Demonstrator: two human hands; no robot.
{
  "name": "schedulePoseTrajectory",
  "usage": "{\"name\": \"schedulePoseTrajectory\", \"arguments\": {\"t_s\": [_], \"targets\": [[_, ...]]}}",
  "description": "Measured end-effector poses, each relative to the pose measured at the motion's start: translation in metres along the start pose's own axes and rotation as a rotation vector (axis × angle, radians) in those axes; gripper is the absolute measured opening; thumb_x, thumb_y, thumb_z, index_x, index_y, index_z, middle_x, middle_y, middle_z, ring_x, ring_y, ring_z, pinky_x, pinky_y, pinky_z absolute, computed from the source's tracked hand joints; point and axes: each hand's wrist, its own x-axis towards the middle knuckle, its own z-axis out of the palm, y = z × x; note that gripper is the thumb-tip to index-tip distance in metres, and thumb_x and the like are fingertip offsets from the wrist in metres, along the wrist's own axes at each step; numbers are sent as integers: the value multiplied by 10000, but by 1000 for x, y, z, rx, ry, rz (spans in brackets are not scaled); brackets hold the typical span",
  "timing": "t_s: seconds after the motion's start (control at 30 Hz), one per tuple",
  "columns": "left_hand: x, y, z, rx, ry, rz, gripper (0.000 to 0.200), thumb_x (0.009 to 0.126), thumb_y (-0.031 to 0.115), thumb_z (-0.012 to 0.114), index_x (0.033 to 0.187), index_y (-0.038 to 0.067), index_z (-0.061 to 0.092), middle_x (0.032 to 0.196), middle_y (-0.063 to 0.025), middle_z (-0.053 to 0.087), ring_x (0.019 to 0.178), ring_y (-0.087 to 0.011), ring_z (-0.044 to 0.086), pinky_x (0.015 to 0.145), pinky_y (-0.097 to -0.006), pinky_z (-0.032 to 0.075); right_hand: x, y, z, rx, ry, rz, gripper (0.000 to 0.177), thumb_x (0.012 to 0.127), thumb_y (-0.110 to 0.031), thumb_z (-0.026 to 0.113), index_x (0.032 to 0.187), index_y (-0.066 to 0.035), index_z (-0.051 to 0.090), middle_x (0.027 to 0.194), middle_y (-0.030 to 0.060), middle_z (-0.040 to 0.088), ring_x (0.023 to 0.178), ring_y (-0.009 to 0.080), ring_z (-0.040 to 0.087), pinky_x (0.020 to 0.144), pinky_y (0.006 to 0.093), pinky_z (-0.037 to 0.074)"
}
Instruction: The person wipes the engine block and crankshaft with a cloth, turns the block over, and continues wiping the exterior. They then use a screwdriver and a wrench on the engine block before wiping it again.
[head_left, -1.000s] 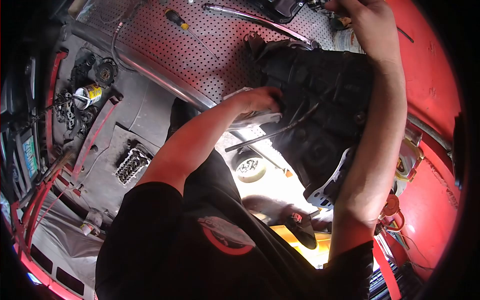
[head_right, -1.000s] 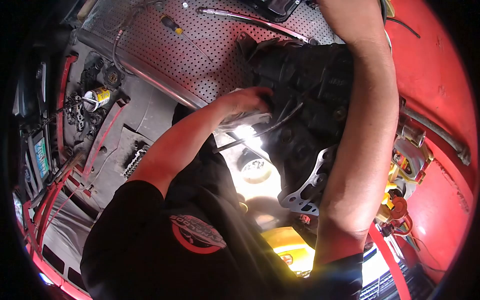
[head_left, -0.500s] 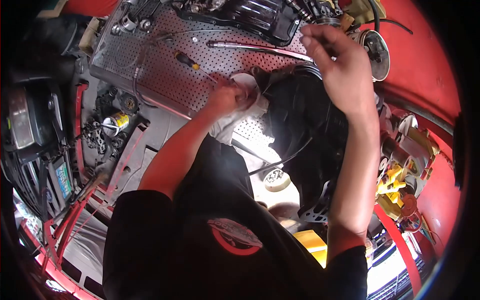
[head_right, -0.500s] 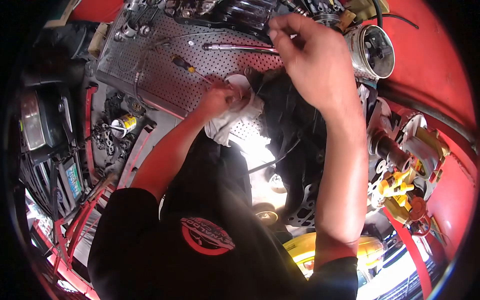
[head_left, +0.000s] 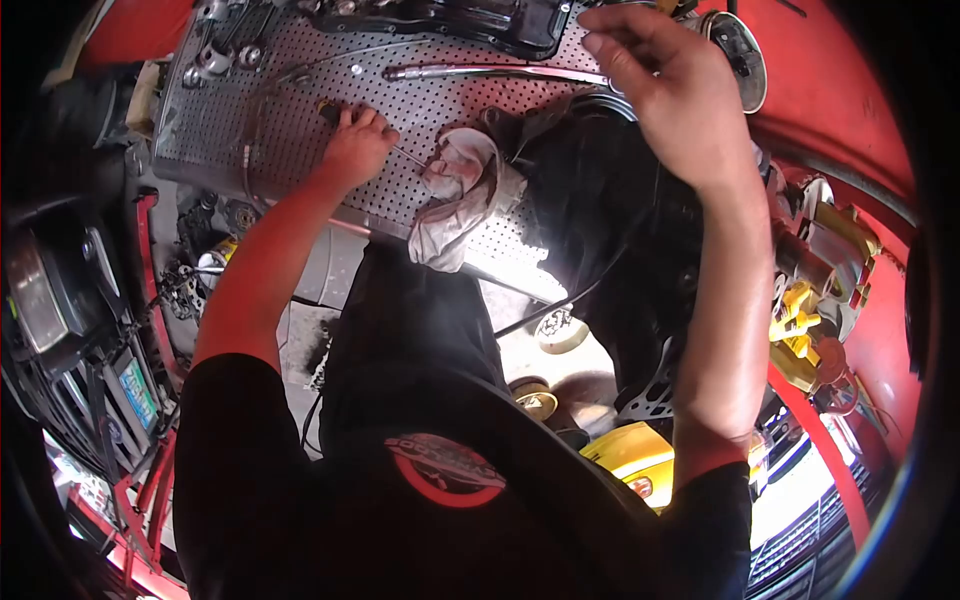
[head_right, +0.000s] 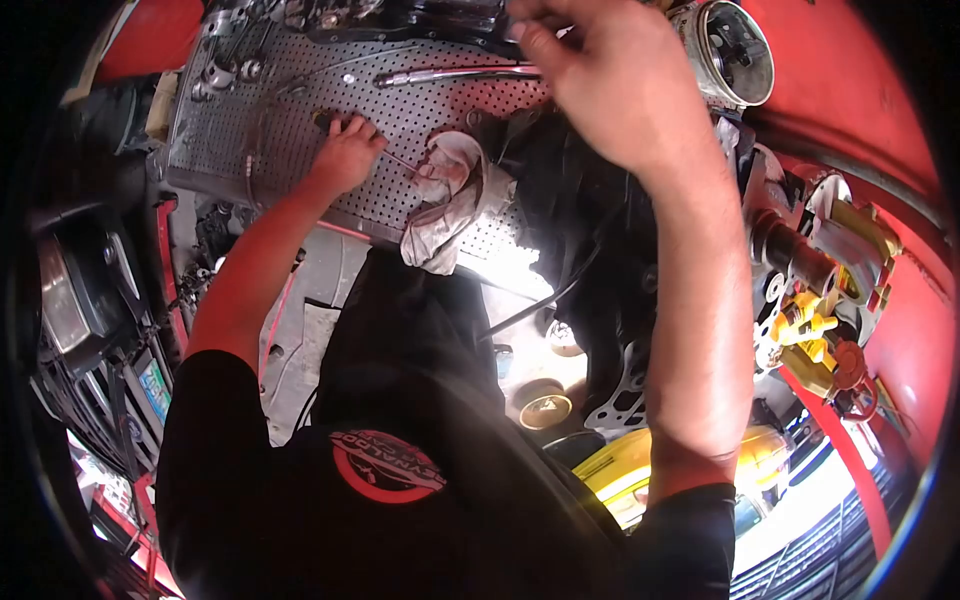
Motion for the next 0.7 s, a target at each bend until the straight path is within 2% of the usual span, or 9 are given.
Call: {"name": "schedulePoseTrajectory", "arguments": {"t_s": [0.27, 0.33, 0.37, 0.4, 0.43, 0.47, 0.57, 0.63, 0.7], "targets": [[-54, 1, -5, -201, -37, -236, 326, 966, 171, 398, 1257, 143, 541, 1106, -146, 641, 1104, -373, 614, 957, -508, 486, 2, 7, 2, -161, 94, 6, 243, 915, -162, 632, 1056, 17, 714, 867, 133, 708, 779, 183, 674, 721, 330, 535], [-75, 6, -33, -267, -66, -466, 346, 969, 164, 431, 1308, 141, 498, 1182, -154, 632, 1086, -396, 625, 924, -501, 502, 11, 27, 2, -163, 128, -5, 257, 911, -171, 622, 1056, 21, 712, 872, 133, 709, 753, 185, 678, 703, 326, 540], [-87, 10, -41, -296, -82, -575, 364, 971, 161, 448, 1333, 140, 476, 1220, -158, 628, 1077, -408, 631, 907, -498, 509, 26, 52, 3, 42, 42, -7, 265, 906, -169, 620, 1066, 23, 708, 872, 129, 709, 737, 185, 676, 689, 321, 542], [-102, 12, -39, -334, 111, -526, 387, 940, 134, 528, 1325, 153, 505, 1200, -173, 655, 973, -421, 667, 855, -499, 531, 44, 86, 5, 249, -36, -6, 273, 901, -167, 617, 1076, 24, 703, 871, 125, 709, 722, 184, 675, 676, 317, 544], [-109, 26, -50, -438, 117, -547, 366, 941, 139, 513, 1307, 141, 522, 1111, -184, 670, 937, -423, 675, 826, -512, 535, 46, 105, 5, 459, -105, 0, 282, 896, -165, 615, 1086, 26, 699, 870, 121, 709, 706, 184, 674, 662, 313, 545], [-111, 48, -66, -544, 120, -563, 349, 943, 144, 498, 1289, 128, 540, 1021, -195, 686, 902, -424, 682, 797, -525, 539, 27, 61, 7, 25, -7, 102, 285, 904, -142, 606, 1114, 34, 683, 879, 109, 711, 684, 177, 667, 637, 303, 549], [-100, 106, -93, -639, -54, -471, 321, 933, 141, 511, 1245, 111, 583, 811, -191, 694, 825, -413, 698, 750, -535, 548, 19, 47, 1, -46, 8, 133, 300, 906, -147, 615, 1138, 33, 680, 890, 107, 715, 683, 170, 666, 644, 302, 551], [-82, 137, -99, -640, -4, -322, 333, 896, 119, 533, 1221, 111, 602, 848, -195, 702, 834, -394, 704, 749, -524, 553, 12, 23, 2, -59, 28, 94, 323, 893, -152, 644, 1162, 22, 682, 912, 114, 717, 745, 172, 673, 694, 305, 554], [-61, 158, -86, -685, 242, -263, 315, 862, 111, 532, 1152, 114, 656, 861, -202, 706, 868, -366, 712, 754, -506, 559, 12, 26, 0, -194, -28, 34, 343, 884, -149, 656, 1182, 20, 677, 925, 118, 716, 783, 175, 676, 721, 308, 552]]}}
